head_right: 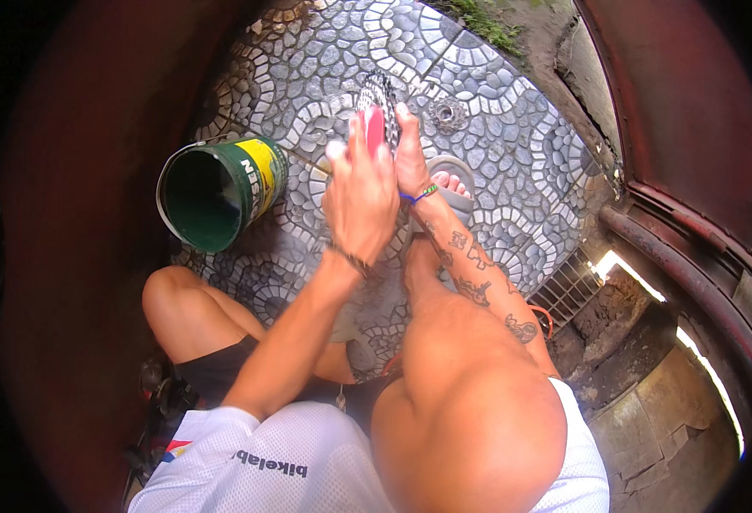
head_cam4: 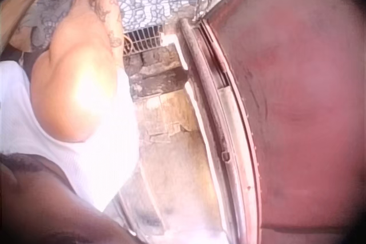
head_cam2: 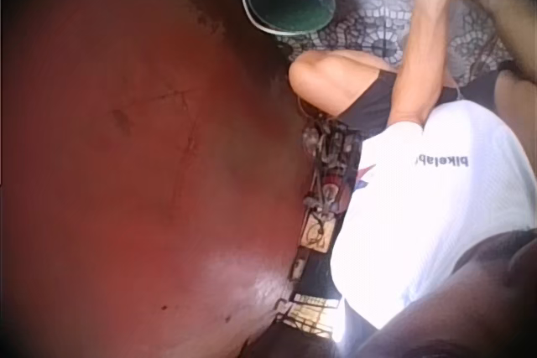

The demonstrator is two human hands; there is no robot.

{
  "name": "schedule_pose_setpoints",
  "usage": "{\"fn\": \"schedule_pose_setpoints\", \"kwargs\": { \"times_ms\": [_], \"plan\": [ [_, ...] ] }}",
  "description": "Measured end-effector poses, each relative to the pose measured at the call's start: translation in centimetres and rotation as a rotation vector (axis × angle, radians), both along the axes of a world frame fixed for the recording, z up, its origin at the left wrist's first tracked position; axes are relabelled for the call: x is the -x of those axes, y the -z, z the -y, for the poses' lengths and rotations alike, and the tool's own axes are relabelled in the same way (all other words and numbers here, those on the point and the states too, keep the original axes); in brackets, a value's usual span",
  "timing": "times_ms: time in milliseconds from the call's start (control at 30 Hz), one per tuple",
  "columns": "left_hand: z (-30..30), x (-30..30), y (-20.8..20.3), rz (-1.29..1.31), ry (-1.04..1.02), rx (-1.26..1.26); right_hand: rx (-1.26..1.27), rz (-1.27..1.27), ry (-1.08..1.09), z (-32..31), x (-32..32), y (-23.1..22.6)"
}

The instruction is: The person removes a bicycle cassette from a workbench, takes it to a tiled area, and scrubs it with a brush and soapy water. They then rinse the cassette with a hose.

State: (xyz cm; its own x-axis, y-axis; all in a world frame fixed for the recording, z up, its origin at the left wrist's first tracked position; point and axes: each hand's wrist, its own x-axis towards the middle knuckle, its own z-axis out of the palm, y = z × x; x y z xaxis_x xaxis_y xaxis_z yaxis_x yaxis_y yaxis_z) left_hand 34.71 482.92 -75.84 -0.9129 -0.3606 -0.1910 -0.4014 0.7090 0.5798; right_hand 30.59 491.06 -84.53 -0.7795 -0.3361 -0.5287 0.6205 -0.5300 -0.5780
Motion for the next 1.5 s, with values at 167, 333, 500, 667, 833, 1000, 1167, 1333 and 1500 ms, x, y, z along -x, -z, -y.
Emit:
{"fn": "schedule_pose_setpoints", "kwargs": {
  "times_ms": [167, 333, 500, 667, 833, 1000, 1167, 1333, 1500],
  "plan": [
    [1.2, 4.1, 0.4, -0.060, 0.065, 0.029, 0.153, -0.003, -0.049, 0.8, 0.4, -1.0],
    [0.0, -1.5, -1.1, -0.039, 0.173, -0.076, 0.310, -0.010, -0.112, -1.8, 0.6, 0.7],
    [2.0, 5.4, 1.6, -0.106, 0.122, 0.057, 0.032, 0.022, 0.121, 2.5, 0.2, -3.7],
    [0.9, -2.2, 0.7, -0.079, 0.096, -0.029, 0.407, 0.030, -0.164, -1.0, -0.4, 1.9],
    [4.0, 4.9, 3.0, -0.079, 0.040, 0.099, 0.117, -0.038, 0.030, 2.8, 0.0, -2.2],
    [-0.2, -2.7, 0.0, 0.006, 0.054, -0.016, 0.277, 0.024, -0.085, -2.0, -0.8, 4.9],
    [4.4, 4.5, 3.7, 0.048, -0.050, 0.088, 0.075, 0.004, 0.086, 3.3, -0.6, -2.0],
    [-0.3, -3.1, -1.4, 0.112, -0.041, -0.041, 0.149, 0.104, 0.002, 0.0, -0.3, 0.1],
    [4.0, 4.1, 1.8, -0.053, -0.061, 0.060, 0.014, 0.036, 0.127, 5.3, -1.0, -4.3]
  ]
}}
